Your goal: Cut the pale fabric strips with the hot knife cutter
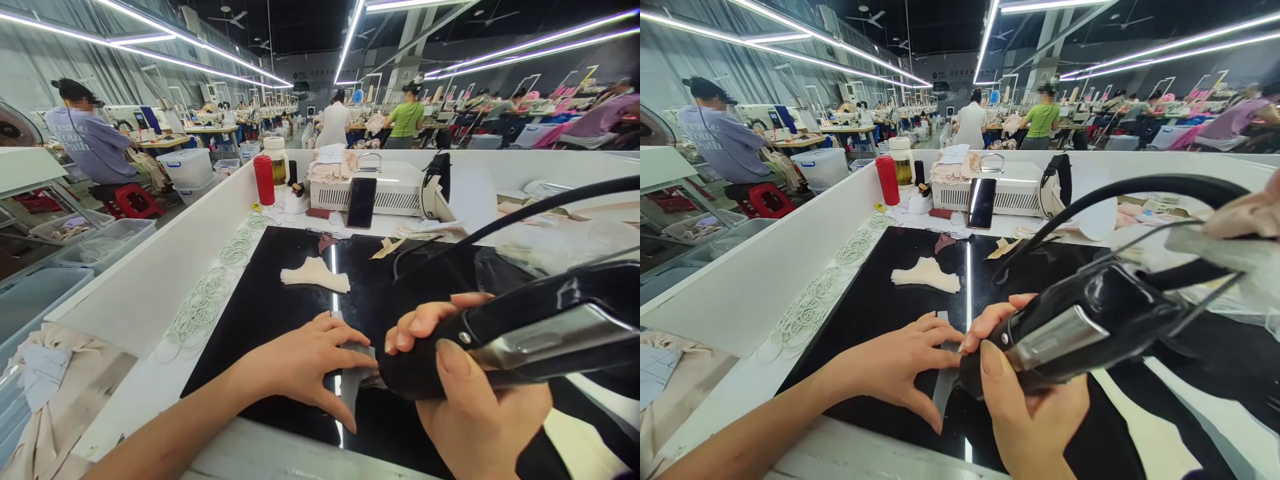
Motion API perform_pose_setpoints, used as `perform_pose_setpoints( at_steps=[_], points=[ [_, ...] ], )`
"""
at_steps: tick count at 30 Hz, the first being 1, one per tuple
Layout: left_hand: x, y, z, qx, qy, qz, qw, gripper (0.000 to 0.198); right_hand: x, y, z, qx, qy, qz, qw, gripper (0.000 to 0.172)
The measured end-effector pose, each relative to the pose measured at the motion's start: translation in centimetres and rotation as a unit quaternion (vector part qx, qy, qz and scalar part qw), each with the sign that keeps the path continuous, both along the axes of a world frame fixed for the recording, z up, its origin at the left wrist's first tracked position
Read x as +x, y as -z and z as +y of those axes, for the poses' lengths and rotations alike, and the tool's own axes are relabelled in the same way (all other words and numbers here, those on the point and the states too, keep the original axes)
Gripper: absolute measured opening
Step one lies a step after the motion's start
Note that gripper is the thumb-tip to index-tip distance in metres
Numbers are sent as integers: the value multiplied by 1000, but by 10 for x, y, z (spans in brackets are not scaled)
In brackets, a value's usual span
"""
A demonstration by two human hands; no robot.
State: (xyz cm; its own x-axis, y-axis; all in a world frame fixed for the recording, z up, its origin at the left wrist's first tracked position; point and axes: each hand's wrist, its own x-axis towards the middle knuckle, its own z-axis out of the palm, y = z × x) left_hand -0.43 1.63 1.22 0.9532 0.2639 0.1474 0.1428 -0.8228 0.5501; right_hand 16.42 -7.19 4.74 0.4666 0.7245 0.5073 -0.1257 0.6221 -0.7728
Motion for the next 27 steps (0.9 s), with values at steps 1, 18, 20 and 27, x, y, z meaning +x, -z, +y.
perform_pose_setpoints(
  at_steps=[1, 18, 20, 27],
  points=[
    [0, 0, 0, 0, 1, -1, 1000, 68, 0, 0, 0, -2, -4, -2, 1000, 28],
    [0, 0, -1, 16, -1, -13, 1000, 59, -10, -4, -18, -31, -38, -3, 999, 32],
    [1, 0, -1, 19, 0, -15, 1000, 60, -7, -1, -19, -35, -40, -8, 999, 30],
    [1, 4, 3, 10, -30, -51, 998, 55, 5, -8, -18, -34, 18, 10, 999, 38]
  ],
)
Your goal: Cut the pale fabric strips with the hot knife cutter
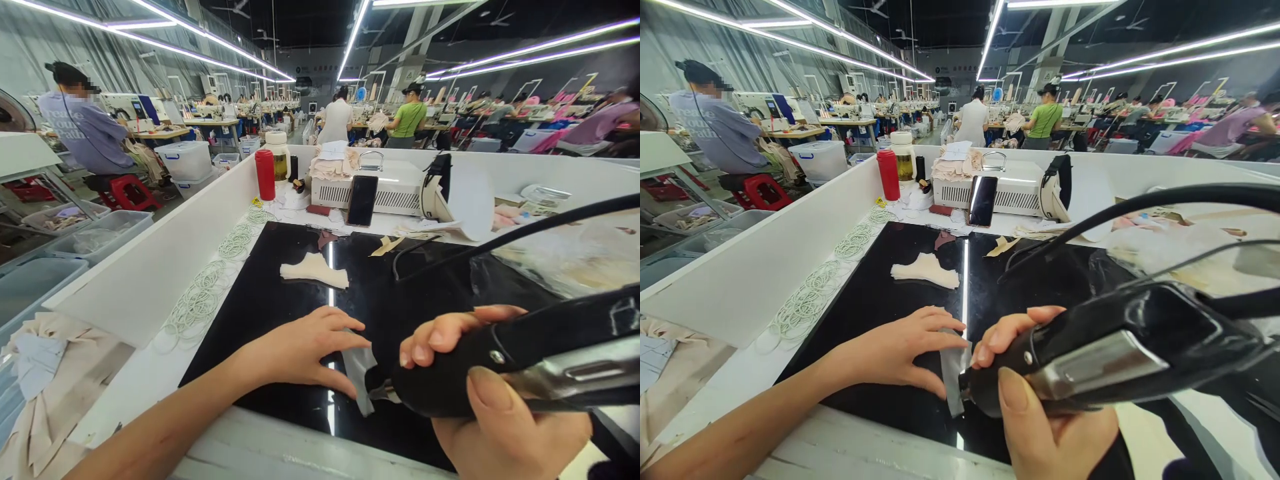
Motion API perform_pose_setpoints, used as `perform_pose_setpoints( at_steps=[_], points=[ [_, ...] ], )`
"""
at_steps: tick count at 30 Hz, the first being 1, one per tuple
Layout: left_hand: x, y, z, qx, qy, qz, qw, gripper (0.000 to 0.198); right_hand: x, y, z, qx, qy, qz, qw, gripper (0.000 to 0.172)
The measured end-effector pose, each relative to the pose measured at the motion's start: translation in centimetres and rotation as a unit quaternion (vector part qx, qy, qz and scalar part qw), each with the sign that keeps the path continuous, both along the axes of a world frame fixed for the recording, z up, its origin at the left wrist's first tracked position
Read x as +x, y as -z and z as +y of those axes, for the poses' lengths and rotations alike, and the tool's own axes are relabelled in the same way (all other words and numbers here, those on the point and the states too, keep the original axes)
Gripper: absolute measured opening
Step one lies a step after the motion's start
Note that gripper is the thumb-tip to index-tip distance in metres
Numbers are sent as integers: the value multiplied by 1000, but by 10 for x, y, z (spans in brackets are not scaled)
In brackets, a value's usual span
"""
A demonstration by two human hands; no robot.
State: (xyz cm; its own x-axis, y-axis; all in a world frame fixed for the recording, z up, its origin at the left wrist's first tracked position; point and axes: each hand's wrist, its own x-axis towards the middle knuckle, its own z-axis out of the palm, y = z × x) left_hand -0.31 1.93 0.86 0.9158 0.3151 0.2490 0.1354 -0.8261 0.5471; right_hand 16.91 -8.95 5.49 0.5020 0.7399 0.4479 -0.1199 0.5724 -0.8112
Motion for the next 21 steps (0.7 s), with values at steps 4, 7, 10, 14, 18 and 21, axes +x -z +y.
perform_pose_setpoints(
  at_steps=[4, 7, 10, 14, 18, 21],
  points=[
    [0, 5, 5, 24, -40, -33, 998, 21, 13, -8, 3, -7, 49, 6, 999, 43],
    [1, 7, 3, 22, -45, -49, 998, 14, 25, -9, 4, -22, 92, 5, 995, 44],
    [4, 6, -5, 16, -34, -55, 998, 12, 34, -7, 5, -28, 123, -3, 992, 39],
    [7, 6, -16, 2, -6, -43, 999, 9, 37, -7, 5, -28, 145, -23, 989, 35],
    [9, 7, -18, -1, 8, -11, 1000, 17, 31, -14, 1, -37, 143, 4, 989, 35],
    [10, 8, -16, 20, -8, -15, 1000, 14, 23, -19, -4, -49, 100, 34, 993, 42]
  ],
)
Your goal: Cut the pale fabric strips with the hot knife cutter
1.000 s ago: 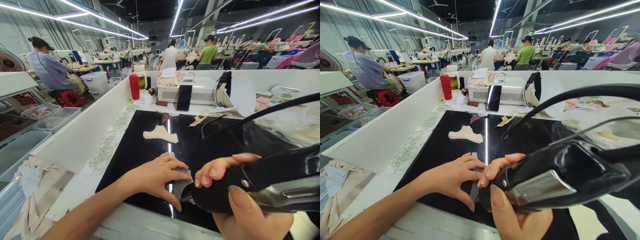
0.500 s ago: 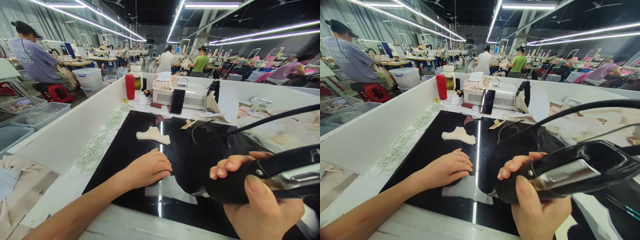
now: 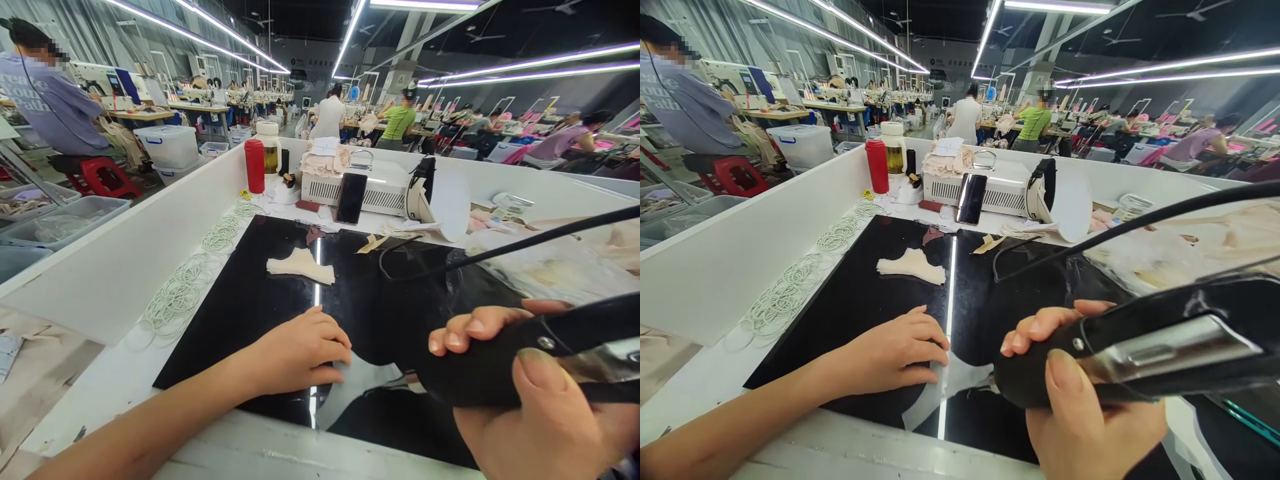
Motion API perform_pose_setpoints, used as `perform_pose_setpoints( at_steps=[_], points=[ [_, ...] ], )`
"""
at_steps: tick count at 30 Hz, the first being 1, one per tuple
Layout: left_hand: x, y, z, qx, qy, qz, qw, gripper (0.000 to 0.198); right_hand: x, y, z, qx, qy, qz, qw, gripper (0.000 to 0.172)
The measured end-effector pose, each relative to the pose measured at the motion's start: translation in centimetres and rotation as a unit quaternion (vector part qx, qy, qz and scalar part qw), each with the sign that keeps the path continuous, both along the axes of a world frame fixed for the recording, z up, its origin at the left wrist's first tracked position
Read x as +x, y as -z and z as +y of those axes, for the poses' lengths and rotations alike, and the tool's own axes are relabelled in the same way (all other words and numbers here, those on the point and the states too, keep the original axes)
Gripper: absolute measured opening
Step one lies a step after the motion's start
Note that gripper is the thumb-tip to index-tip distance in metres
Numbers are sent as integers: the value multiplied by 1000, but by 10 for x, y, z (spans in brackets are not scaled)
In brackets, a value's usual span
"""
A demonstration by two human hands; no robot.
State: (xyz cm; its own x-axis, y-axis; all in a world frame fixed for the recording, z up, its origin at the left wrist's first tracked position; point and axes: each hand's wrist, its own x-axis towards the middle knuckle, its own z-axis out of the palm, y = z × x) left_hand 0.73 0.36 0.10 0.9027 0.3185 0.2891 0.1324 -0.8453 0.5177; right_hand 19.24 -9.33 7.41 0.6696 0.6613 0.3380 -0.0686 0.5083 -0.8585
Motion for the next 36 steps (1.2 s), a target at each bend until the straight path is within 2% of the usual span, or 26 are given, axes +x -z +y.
perform_pose_setpoints(
  at_steps=[6, 9, 12, 17, 23, 31, 36],
  points=[
    [1, -4, 2, 25, -6, -28, 999, 12, -14, 2, 1, 33, -42, -11, 999, 44],
    [2, -8, -1, -8, 1, -28, 1000, 12, -16, 4, 5, 40, -53, -15, 998, 41],
    [3, -11, -4, -51, 19, 1, 999, 20, -15, 5, 7, 49, -52, -24, 997, 40],
    [3, -10, -4, -67, 28, 39, 997, 26, -14, 8, 6, 47, -65, -30, 996, 40],
    [1, -10, -1, -75, 30, 41, 996, 22, -14, 10, 4, 48, -65, -34, 996, 40],
    [-1, -9, -2, -82, 33, 21, 996, 30, -12, 16, 12, 52, -29, -70, 996, 32],
    [-2, -7, -2, -94, 47, 36, 994, 37, -10, 13, 13, 51, -18, -39, 998, 34]
  ],
)
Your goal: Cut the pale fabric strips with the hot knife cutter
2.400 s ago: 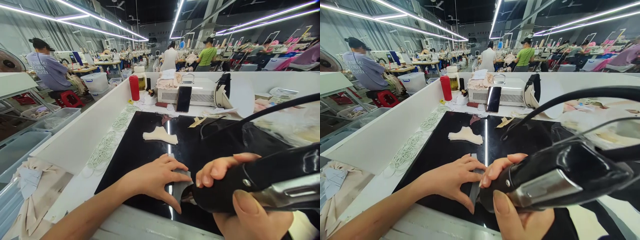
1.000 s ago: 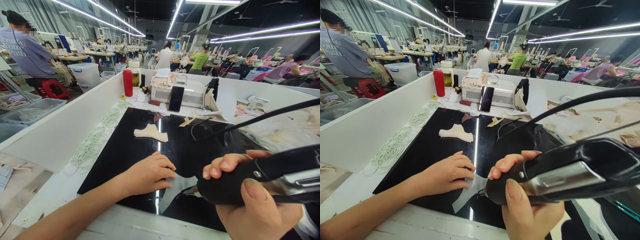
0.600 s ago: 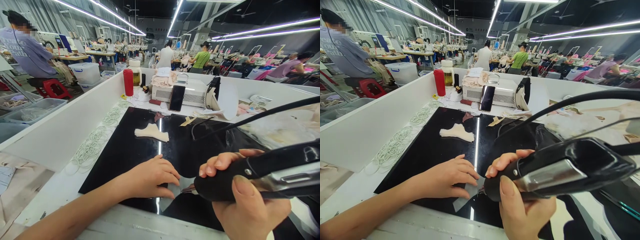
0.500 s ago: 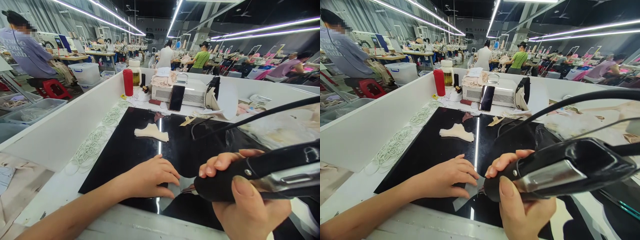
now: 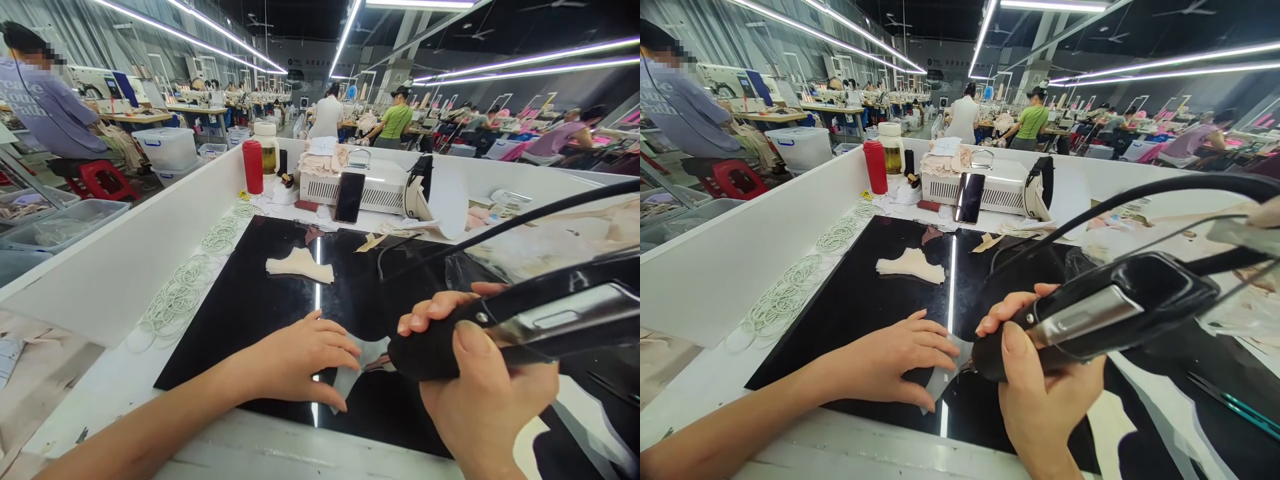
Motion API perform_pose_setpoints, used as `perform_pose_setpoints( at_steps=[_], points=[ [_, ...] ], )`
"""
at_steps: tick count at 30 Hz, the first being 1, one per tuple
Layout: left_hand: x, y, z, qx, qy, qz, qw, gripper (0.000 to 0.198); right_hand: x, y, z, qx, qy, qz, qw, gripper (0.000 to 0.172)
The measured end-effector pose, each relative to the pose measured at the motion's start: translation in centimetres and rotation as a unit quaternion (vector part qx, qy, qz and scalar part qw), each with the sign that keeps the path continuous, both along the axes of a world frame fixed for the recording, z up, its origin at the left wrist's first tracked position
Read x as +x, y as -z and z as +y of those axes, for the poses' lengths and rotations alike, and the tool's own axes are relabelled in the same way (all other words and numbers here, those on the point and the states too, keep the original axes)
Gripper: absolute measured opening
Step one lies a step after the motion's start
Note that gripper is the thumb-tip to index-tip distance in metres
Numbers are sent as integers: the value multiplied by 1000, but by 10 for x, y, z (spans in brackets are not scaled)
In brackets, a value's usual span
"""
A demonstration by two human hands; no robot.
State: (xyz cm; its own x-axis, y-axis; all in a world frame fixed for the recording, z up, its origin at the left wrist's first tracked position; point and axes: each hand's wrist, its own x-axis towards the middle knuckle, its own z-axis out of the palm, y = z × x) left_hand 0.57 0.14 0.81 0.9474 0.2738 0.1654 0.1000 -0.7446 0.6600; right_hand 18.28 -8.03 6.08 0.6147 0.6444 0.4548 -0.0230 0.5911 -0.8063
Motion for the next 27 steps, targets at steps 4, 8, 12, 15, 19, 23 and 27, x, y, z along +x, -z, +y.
perform_pose_setpoints(
  at_steps=[4, 8, 12, 15, 19, 23, 27],
  points=[
    [-1, 0, 0, -1, 2, 2, 1000, 39, -6, -5, -5, 3, -32, 15, 999, 37],
    [0, -3, 0, 0, 2, 5, 1000, 42, -13, -4, -8, 5, -44, 6, 999, 38],
    [1, -2, 1, -1, 6, 8, 1000, 43, -14, 0, -7, -4, -47, -5, 999, 34],
    [0, -1, 1, 2, 5, 9, 1000, 43, -14, 0, -7, -7, -59, -3, 998, 33],
    [0, -2, 1, 7, 7, 9, 1000, 44, -17, -2, -12, 7, -69, 19, 997, 38],
    [0, -4, 1, 4, 7, 18, 1000, 51, -20, 1, -16, 1, -74, -3, 997, 39],
    [0, -4, 1, 3, 10, 24, 1000, 54, -20, 3, -16, -4, -73, -15, 997, 34]
  ],
)
